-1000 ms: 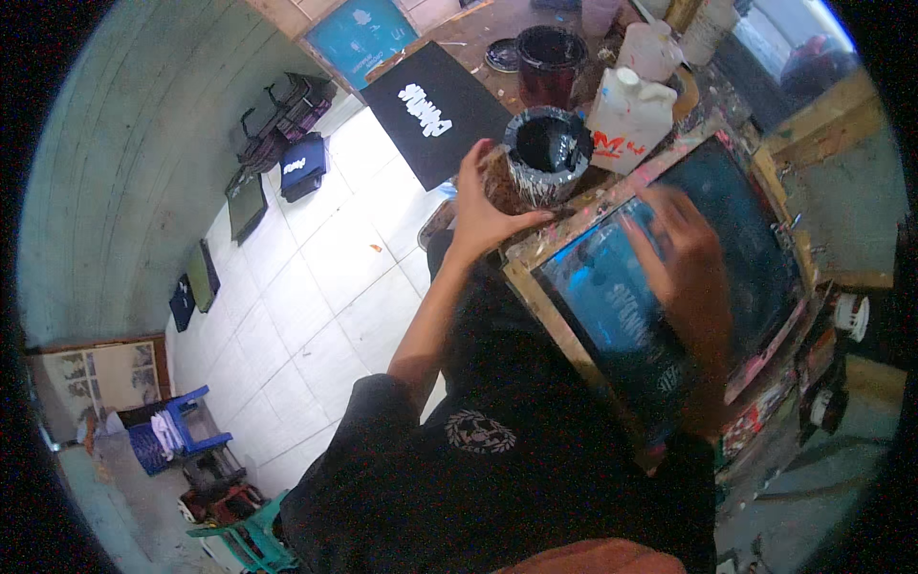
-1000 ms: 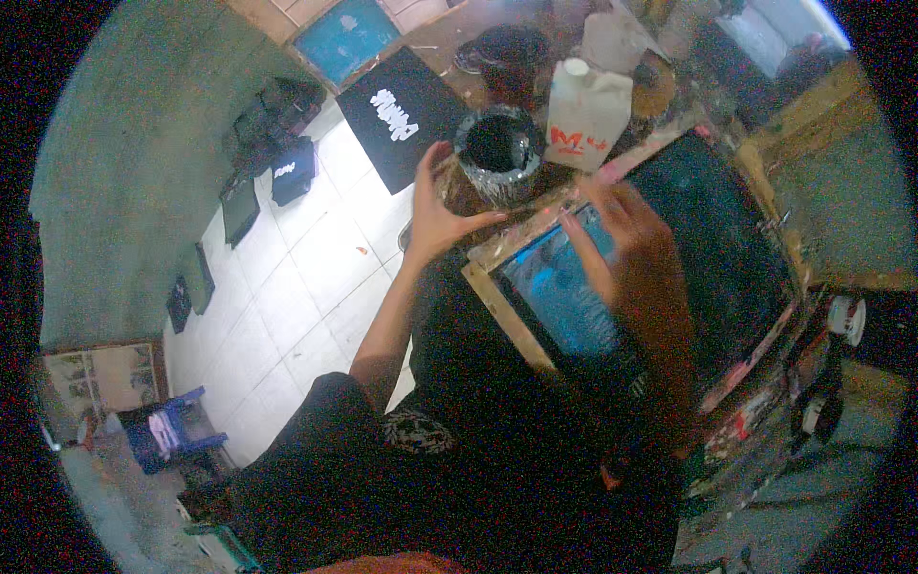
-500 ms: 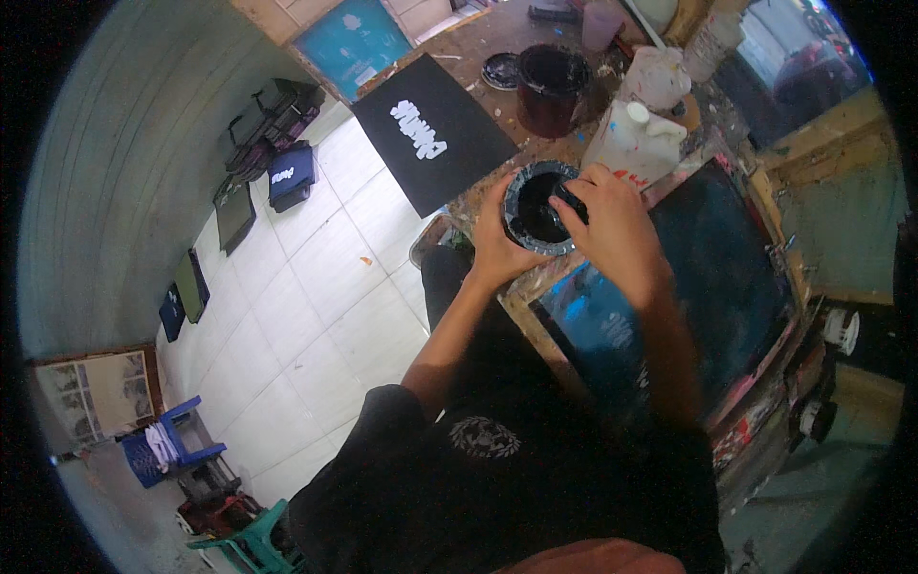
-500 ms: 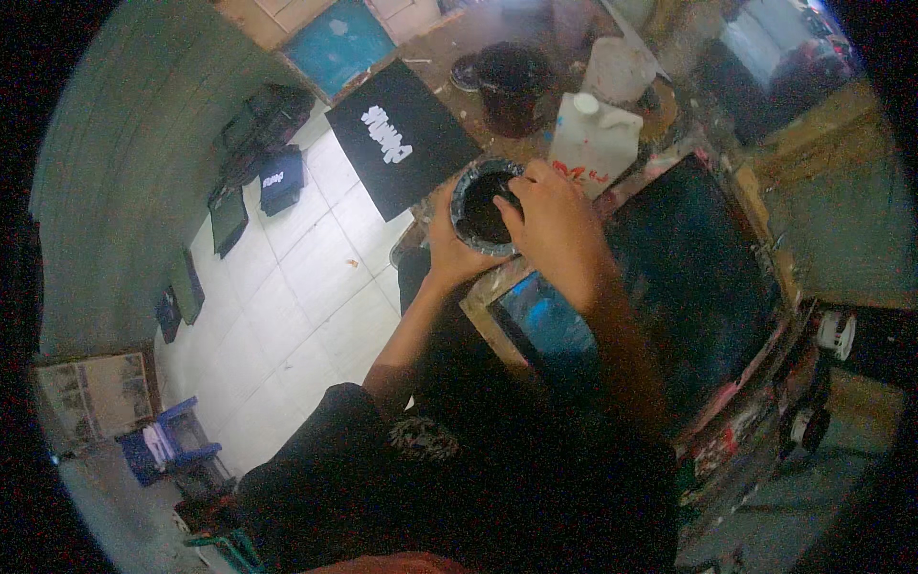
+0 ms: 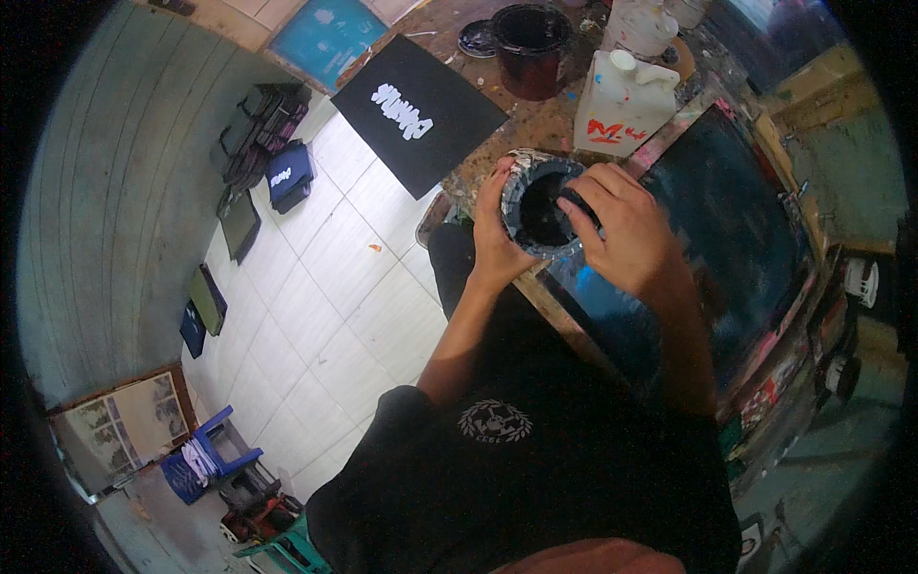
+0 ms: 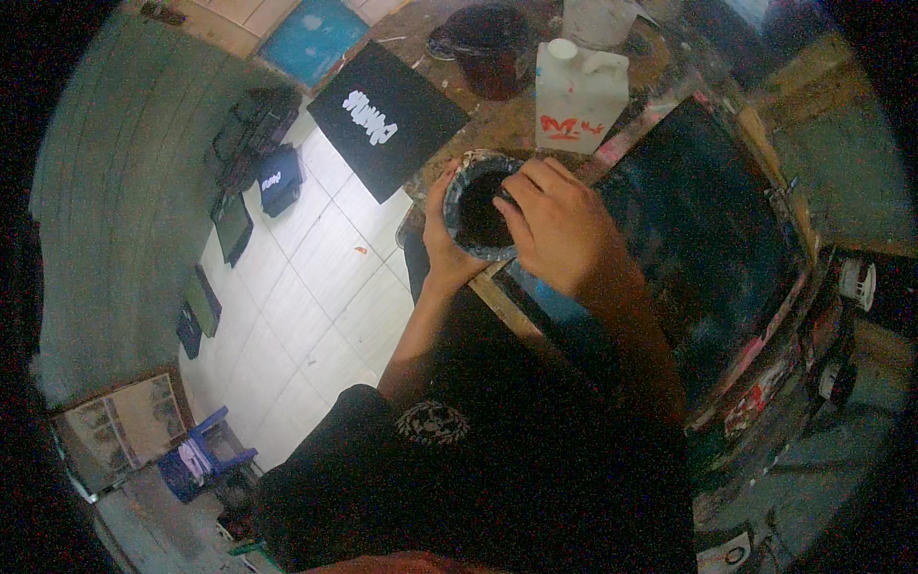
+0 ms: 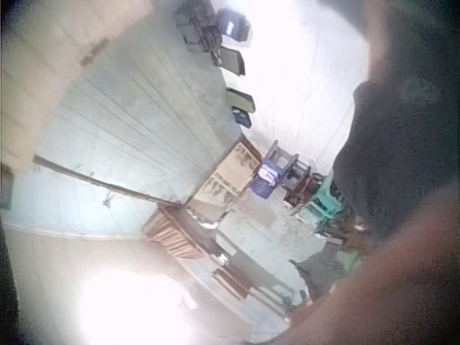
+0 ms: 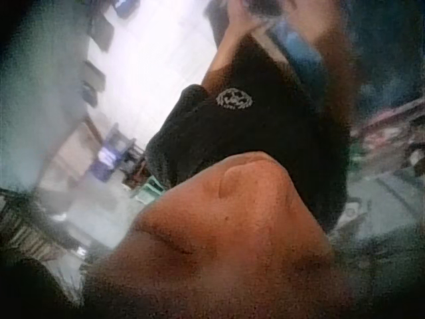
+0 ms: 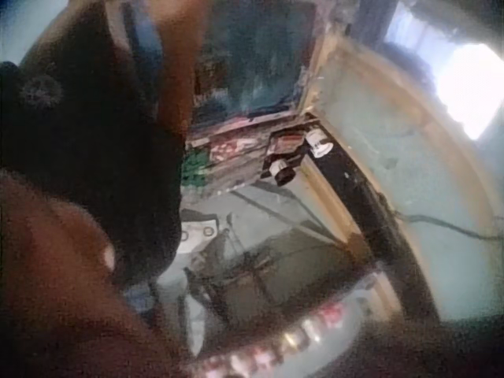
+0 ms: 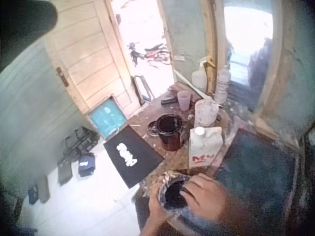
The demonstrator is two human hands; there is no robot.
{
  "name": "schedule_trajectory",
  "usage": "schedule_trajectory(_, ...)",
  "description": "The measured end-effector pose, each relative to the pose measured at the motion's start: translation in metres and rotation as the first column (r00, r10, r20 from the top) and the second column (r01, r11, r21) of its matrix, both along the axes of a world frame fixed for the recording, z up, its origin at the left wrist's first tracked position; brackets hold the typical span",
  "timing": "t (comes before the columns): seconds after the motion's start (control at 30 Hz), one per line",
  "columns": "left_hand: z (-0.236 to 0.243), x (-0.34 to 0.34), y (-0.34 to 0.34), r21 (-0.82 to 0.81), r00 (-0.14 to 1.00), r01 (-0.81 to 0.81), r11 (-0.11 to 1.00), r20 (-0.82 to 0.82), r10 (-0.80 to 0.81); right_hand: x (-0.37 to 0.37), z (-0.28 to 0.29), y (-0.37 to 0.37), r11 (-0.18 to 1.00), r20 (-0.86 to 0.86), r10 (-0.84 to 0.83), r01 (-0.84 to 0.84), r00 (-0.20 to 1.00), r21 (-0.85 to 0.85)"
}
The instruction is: The person mixes black ink in a small container using a stick, transfers additional ink from a larger tin to the container, and wipes the tools and edges with a cloth.
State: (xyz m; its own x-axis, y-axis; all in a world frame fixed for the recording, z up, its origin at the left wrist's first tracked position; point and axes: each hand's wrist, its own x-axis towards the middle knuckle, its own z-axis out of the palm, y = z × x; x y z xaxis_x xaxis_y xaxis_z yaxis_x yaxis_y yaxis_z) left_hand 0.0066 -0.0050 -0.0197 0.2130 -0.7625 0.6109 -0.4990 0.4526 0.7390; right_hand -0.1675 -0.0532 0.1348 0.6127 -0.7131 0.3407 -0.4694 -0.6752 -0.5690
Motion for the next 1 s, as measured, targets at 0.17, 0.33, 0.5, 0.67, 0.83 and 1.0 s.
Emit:
schedule_trajectory(0.17, 0.009, 0.002, 0.004, -0.01, 0.995, -0.014, 1.0, 0.097, 0.015, -0.002, -0.008, 0.007, 0.999, -0.021, -0.028, 0.028, 0.999, -0.035)
schedule_trajectory(0.33, 0.005, 0.0, 0.003, -0.026, 0.999, 0.015, 1.0, 0.05, -0.014, -0.006, -0.013, 0.01, 0.994, 0.099, -0.113, 0.114, 0.989, 0.004)
schedule_trajectory(0.5, 0.005, -0.001, 0.003, -0.059, 0.997, 0.001, 0.998, 0.076, 0.003, -0.01, -0.02, 0.014, 0.989, 0.164, -0.137, 0.126, 0.977, 0.075)
schedule_trajectory(0.67, 0.001, 0.0, 0.002, -0.05, 0.998, 0.017, 0.999, 0.067, -0.013, -0.011, -0.021, 0.017, 0.987, 0.262, -0.136, 0.106, 0.956, 0.123)
schedule_trajectory(0.83, 0.007, 0.001, 0.004, -0.04, 0.987, -0.025, 0.999, 0.159, 0.031, -0.014, -0.023, 0.018, 0.973, 0.271, -0.167, 0.115, 0.948, 0.2)
schedule_trajectory(1.0, 0.008, -0.002, 0.004, -0.047, 0.99, -0.041, 0.998, 0.134, 0.047, -0.014, -0.026, 0.021, 0.976, 0.228, -0.2, 0.173, 0.953, 0.132)
